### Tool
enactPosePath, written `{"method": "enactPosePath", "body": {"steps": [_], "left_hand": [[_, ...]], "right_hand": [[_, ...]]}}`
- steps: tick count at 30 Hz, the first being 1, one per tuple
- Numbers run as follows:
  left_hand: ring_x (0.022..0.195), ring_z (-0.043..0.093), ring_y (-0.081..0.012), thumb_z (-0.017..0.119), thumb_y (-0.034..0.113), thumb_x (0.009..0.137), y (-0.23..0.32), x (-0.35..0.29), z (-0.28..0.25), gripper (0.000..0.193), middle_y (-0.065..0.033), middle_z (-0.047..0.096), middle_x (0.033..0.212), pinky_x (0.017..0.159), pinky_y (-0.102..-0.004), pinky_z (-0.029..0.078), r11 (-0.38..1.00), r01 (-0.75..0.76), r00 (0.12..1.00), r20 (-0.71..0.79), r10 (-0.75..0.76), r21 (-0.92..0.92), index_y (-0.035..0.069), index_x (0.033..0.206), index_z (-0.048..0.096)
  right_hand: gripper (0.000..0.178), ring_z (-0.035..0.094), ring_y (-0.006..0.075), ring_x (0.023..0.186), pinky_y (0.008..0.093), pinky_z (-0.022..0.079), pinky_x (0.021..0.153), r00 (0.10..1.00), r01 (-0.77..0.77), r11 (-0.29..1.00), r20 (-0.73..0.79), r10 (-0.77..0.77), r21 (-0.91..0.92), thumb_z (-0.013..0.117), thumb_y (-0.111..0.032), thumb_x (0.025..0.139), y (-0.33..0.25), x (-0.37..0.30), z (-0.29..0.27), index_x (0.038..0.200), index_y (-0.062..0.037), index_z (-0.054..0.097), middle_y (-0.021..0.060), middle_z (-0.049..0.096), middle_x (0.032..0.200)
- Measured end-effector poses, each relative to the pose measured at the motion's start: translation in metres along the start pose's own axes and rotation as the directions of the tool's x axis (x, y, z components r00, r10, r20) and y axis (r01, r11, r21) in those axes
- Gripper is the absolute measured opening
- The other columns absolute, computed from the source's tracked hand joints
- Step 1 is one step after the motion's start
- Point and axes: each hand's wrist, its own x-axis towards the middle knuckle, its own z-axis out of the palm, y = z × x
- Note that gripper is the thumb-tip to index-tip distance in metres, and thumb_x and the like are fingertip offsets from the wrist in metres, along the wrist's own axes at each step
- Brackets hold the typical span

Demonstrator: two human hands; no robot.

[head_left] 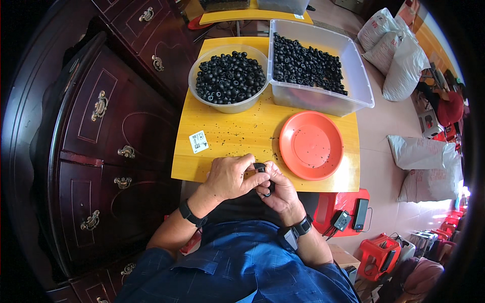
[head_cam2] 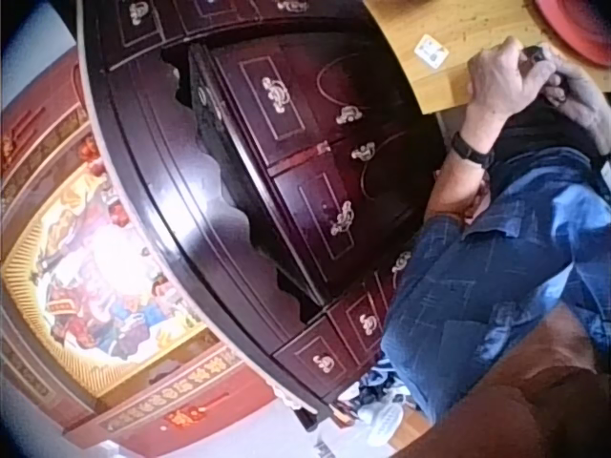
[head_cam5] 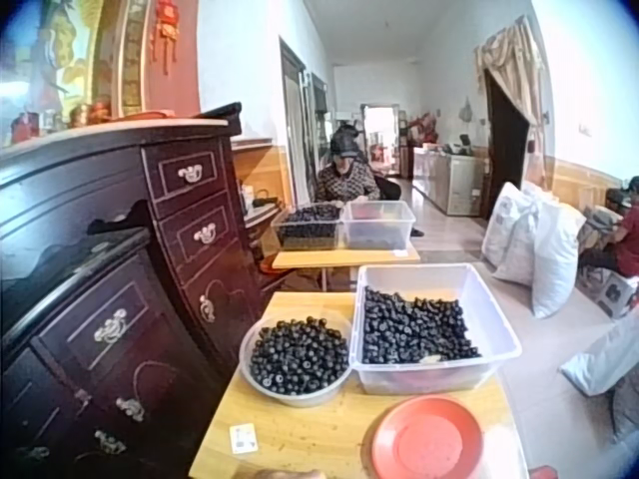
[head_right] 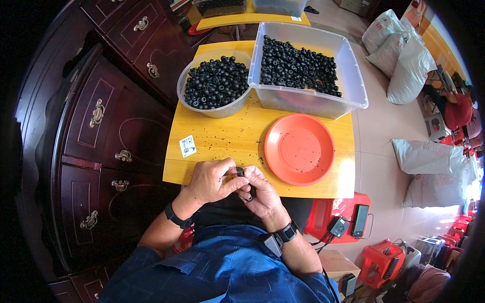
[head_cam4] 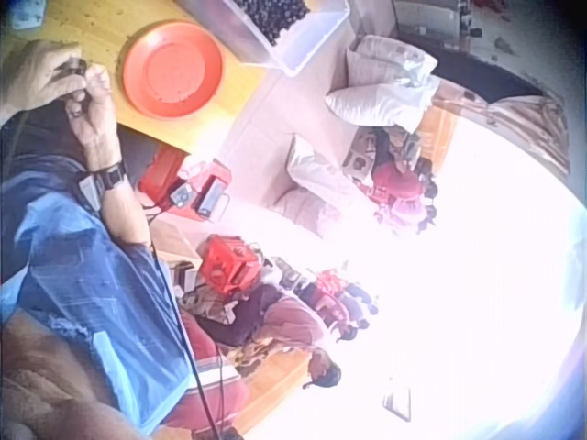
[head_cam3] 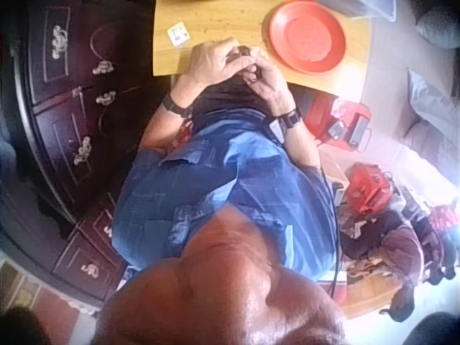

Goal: Sorting and inspecting small black plastic or rubber components from a large container into a smaller plate.

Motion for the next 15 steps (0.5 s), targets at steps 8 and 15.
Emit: {"method": "enactPosePath", "body": {"steps": [8, 15], "left_hand": [[0.061, 0.067, -0.0309, 0.072, 0.043, 0.090, -0.0031, -0.0004, 0.0024, 0.041, -0.0108, 0.066, 0.066, 0.054, -0.0385, 0.051, 0.999, -0.032, 0.999, 0.005, 0.032, -0.004, 0.006, 0.076, 0.060], [0.064, 0.068, -0.0337, 0.068, 0.048, 0.091, -0.0033, -0.0006, 0.0042, 0.045, -0.0123, 0.068, 0.068, 0.057, -0.0454, 0.052, 1.000, 0.008, 0.995, 0.095, -0.007, -0.010, 0.007, 0.075, 0.060]], "right_hand": [[0.013, 0.052, 0.0061, 0.065, 0.0192, 0.043, 0.054, 1.000, 0.003, 1.000, -0.027, -0.004, -0.018, 0.064, -0.020, 0.099, -0.0005, 0.0001, 0.0009, 0.093, -0.0110, 0.056, 0.0019, 0.061, 0.088], [0.014, 0.051, 0.0059, 0.066, 0.0192, 0.042, 0.054, 1.000, 0.029, 0.999, -0.011, -0.029, 0.014, 0.061, -0.020, 0.101, 0.0015, 0.0016, -0.0028, 0.092, -0.0108, 0.055, 0.0018, 0.060, 0.087]]}}
